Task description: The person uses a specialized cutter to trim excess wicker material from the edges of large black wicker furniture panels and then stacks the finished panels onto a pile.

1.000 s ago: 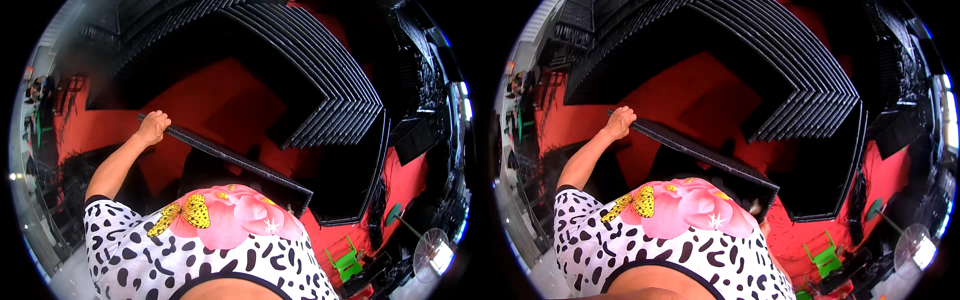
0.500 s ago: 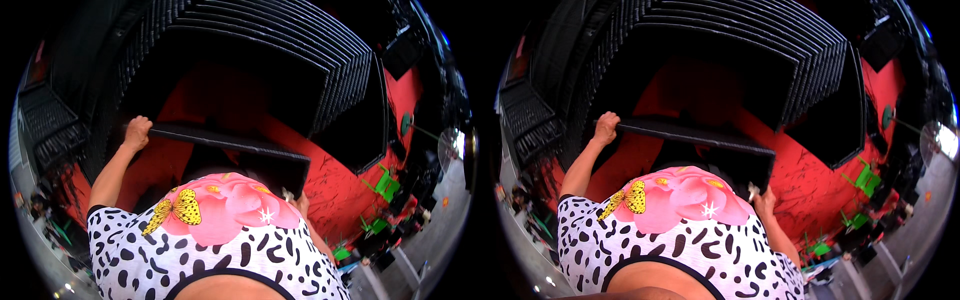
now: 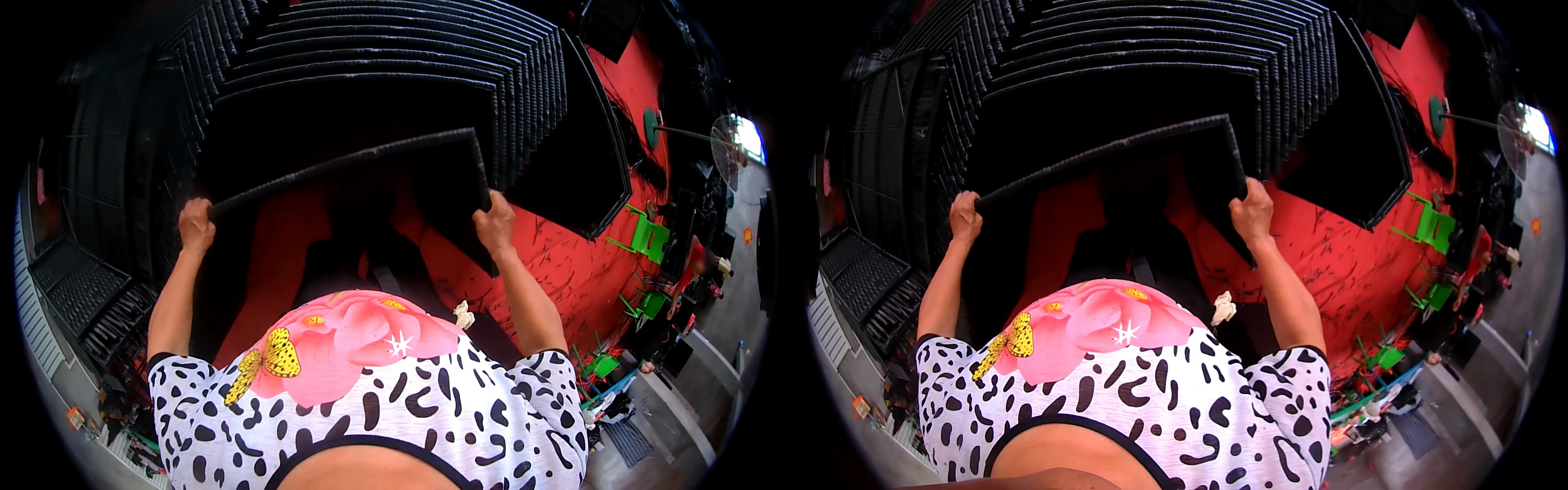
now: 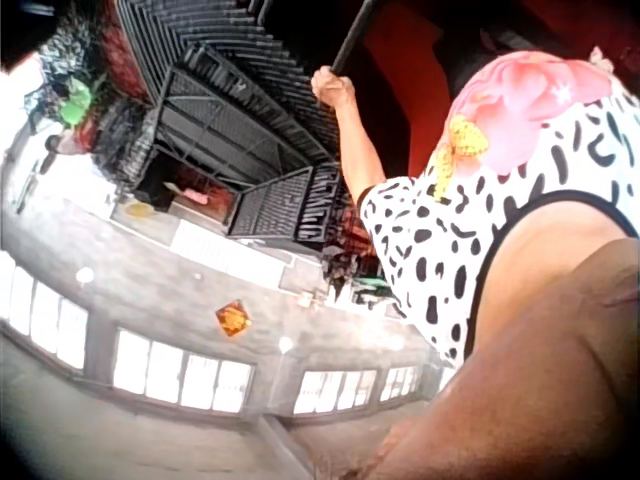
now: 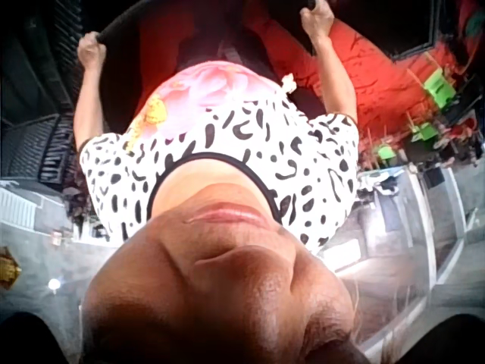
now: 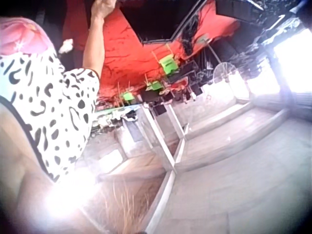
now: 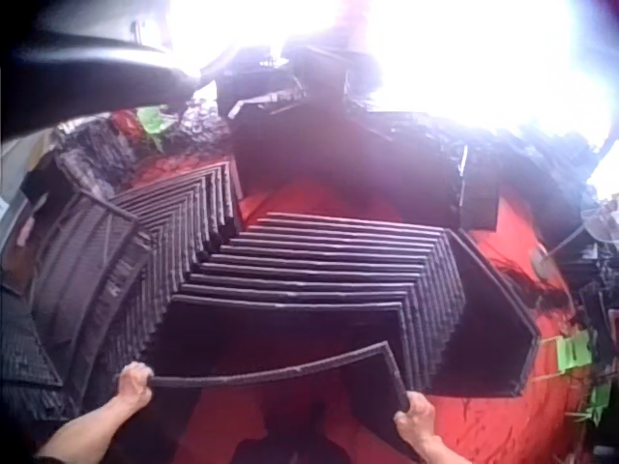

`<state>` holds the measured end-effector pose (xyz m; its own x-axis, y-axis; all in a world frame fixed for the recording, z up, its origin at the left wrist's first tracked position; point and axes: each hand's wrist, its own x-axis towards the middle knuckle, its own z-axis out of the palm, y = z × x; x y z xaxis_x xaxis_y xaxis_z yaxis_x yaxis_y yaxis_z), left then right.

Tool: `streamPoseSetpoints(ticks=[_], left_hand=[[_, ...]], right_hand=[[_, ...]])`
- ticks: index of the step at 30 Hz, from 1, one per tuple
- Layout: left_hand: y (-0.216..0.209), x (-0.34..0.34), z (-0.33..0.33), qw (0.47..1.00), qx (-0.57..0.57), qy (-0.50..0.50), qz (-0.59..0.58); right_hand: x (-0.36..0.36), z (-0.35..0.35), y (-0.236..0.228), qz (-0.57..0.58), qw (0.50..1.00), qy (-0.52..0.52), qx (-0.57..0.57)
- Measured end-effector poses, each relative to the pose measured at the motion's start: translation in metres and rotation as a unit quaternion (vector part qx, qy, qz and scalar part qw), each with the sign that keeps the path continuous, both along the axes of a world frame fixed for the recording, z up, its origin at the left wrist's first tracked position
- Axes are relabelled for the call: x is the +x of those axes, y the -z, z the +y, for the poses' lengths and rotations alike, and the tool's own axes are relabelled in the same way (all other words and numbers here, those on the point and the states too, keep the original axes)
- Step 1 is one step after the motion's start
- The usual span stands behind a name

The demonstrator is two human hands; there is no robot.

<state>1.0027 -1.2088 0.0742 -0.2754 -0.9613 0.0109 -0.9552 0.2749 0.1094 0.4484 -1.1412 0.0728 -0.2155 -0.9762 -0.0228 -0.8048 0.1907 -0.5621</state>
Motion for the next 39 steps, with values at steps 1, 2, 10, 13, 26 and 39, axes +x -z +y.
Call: streamPoseSetpoints(ticks=[1, 2, 10, 13, 26, 39], left_hand=[[0.004, -0.005, -0.009, 1.0, -0.018, 0.002, 0.012], [0.013, -0.008, -0.021, 0.999, -0.024, -0.001, 0.024], [0.061, -0.155, -0.077, 0.994, -0.027, -0.005, -0.103], [0.061, -0.171, -0.07, 0.989, 0.063, -0.022, -0.133], [0.046, -0.314, -0.137, 0.944, 0.065, 0.32, 0.044], [0.046, -0.355, -0.209, 0.877, 0.189, 0.435, -0.07]], right_hand=[[-0.006, -0.01, -0.001, 0.027, 1.0, -0.003, -0.015], [-0.01, -0.019, -0.003, 0.056, 0.997, -0.003, -0.045], [-0.02, -0.052, 0.013, 0.097, 0.994, 0.021, -0.037], [0.004, -0.022, 0.026, 0.039, 0.998, -0.011, 0.05], [-0.025, 0.031, 0.075, -0.07, 0.879, 0.244, 0.403], [-0.01, 0.011, 0.055, -0.108, 0.886, 0.385, 0.237]])
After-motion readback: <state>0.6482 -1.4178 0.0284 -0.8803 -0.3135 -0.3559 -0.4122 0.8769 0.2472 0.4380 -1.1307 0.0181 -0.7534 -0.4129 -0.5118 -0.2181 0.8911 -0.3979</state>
